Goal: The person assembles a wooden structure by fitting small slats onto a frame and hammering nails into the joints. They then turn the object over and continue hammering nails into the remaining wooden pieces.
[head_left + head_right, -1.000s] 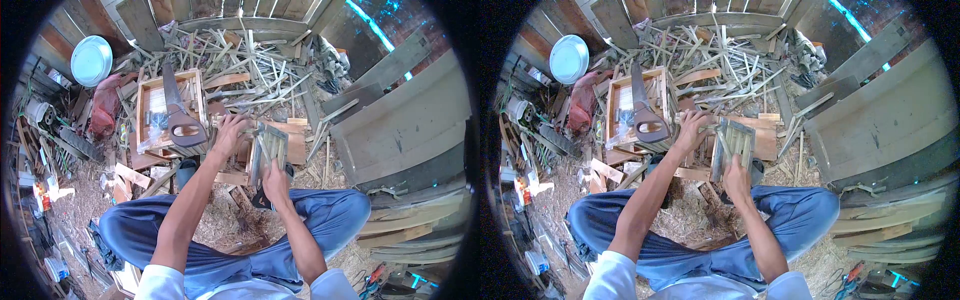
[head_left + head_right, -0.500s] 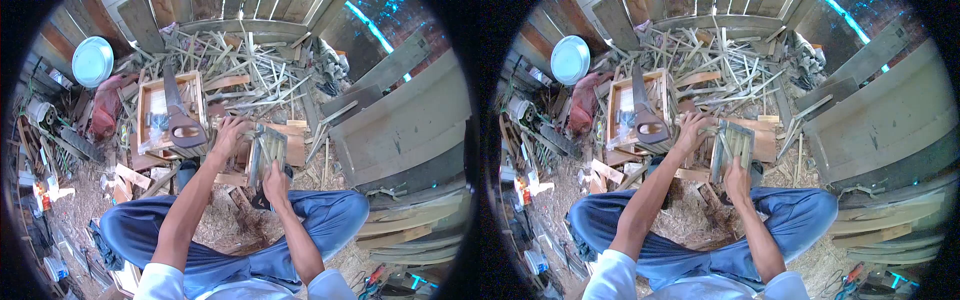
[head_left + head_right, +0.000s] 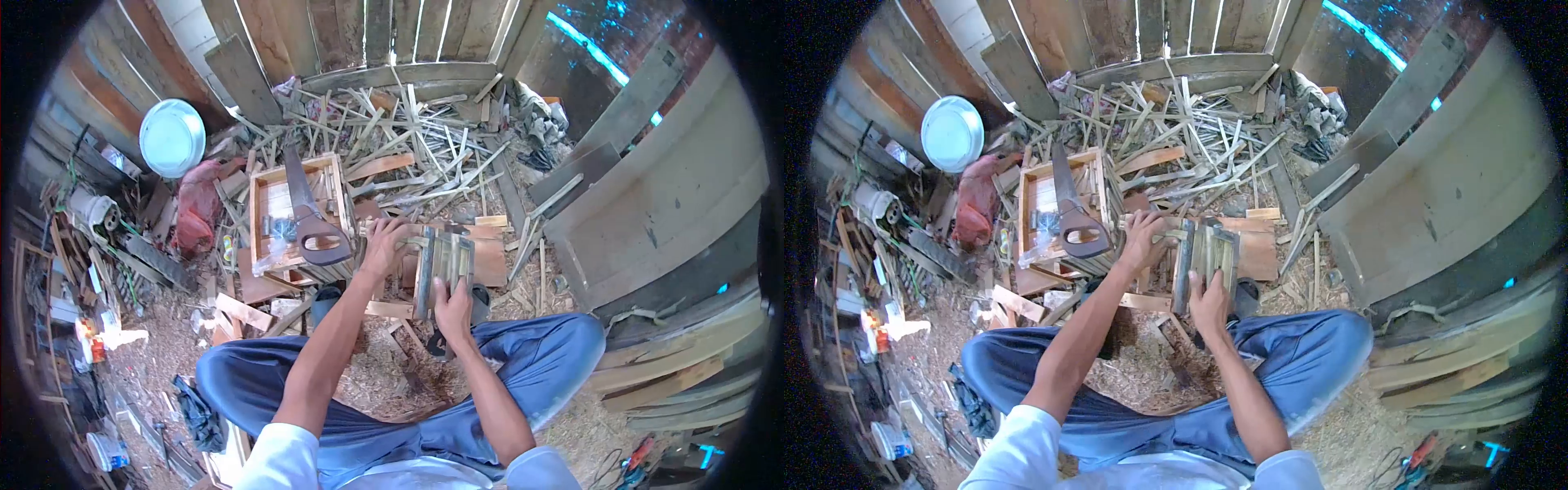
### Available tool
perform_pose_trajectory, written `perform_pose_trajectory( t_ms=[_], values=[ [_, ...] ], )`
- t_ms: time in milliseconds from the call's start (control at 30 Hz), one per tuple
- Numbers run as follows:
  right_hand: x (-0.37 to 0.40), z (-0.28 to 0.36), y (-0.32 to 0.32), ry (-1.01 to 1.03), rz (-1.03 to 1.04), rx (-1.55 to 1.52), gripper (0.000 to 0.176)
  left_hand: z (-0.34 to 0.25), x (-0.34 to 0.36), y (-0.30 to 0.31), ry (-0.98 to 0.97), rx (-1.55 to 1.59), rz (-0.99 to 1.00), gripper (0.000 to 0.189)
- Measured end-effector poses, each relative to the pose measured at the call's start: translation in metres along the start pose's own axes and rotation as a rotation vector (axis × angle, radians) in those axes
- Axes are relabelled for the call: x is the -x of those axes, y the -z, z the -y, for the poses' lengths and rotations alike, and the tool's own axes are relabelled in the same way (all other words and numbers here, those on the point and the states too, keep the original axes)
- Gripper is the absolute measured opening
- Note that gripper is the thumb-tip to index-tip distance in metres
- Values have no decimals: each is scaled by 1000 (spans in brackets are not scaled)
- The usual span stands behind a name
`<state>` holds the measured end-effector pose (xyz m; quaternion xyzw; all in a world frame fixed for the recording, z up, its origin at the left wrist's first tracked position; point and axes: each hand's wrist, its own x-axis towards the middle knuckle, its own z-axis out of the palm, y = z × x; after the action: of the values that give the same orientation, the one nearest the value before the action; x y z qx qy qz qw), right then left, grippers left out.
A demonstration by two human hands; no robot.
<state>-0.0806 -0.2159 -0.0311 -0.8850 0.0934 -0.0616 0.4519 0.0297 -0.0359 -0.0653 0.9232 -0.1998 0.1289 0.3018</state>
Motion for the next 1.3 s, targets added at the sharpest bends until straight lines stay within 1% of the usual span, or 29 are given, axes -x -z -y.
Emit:
perform_pose_trajectory(
  t_ms=[33,67,133,167,200,267,300,333,400,433,467,533,567,633,667,733,767,800,833,867,933,967,1000,1033,1100,1133,1167,1233,1300],
  values=[
    [1,0,-3,-24,-2,-55,54,0,0,1,-39,21,-22,41],
    [2,-1,-7,-27,-16,-75,54,0,0,2,-57,6,-13,41],
    [3,-13,-18,-4,-15,51,70,-1,0,-2,-33,12,-6,40],
    [2,-20,-28,-21,-43,13,75,0,0,-4,-35,19,-20,41],
    [2,-19,-31,-18,-57,0,75,-4,-1,-3,-51,10,-21,41],
    [2,-14,-37,-1,-55,90,74,-8,-2,0,-48,-33,-11,40],
    [1,-13,-36,-60,-11,137,69,-13,-4,1,-34,-59,-12,38],
    [0,-16,-38,-55,-14,126,69,-16,-4,1,-39,-71,-14,38],
    [-3,-18,-41,-83,-129,173,61,-21,-6,4,-32,-7,77,38],
    [-3,-19,-37,-130,-113,143,55,-23,-9,6,-39,-6,120,38],
    [-4,-21,-36,-130,-114,136,55,-25,-11,8,-41,-12,121,38],
    [-5,-27,-31,-170,-154,95,54,-31,-15,15,-120,117,117,39],
    [-5,-32,-26,-203,-109,12,51,-33,-14,20,-124,115,123,39],
    [-6,-39,-21,-211,-99,-19,51,-42,-12,38,-212,-105,-69,35],
    [-4,-43,-18,-214,-83,-43,50,-42,-7,43,-216,-97,-59,35],
    [-4,-45,-14,-247,-99,-88,51,-39,6,46,-34,-98,-94,38],
    [-3,-46,-13,-223,-104,-90,54,-39,11,44,-34,-94,-89,38],
    [-2,-43,-13,-199,-107,-94,58,-38,16,42,35,-18,-162,36],
    [-1,-41,-12,-229,-104,-187,56,-37,21,42,106,57,-236,35],
    [0,-39,-11,-231,-97,-185,56,-35,25,42,114,55,-236,35],
    [0,-38,-12,-168,-130,-153,55,-28,31,39,330,317,-153,33],
    [0,-38,-11,-163,-116,-147,55,-24,34,37,307,334,-159,33],
    [0,-33,-7,-212,-67,-141,55,-23,35,37,320,334,-167,33],
    [0,-28,-5,-263,-18,-136,57,-23,34,38,294,340,-163,36],
    [-1,-30,-9,-228,-13,-98,55,-27,33,47,234,331,-121,42],
    [-1,-34,-10,-194,-21,-60,53,-27,32,49,238,330,-120,42],
    [0,-39,-15,-156,-63,-71,50,-30,31,52,228,300,-107,39],
    [1,-38,-15,-165,-74,-88,50,-32,28,54,218,274,-90,37],
    [0,-37,-16,-166,-73,-105,49,-31,31,57,231,272,-43,29]
  ],
)
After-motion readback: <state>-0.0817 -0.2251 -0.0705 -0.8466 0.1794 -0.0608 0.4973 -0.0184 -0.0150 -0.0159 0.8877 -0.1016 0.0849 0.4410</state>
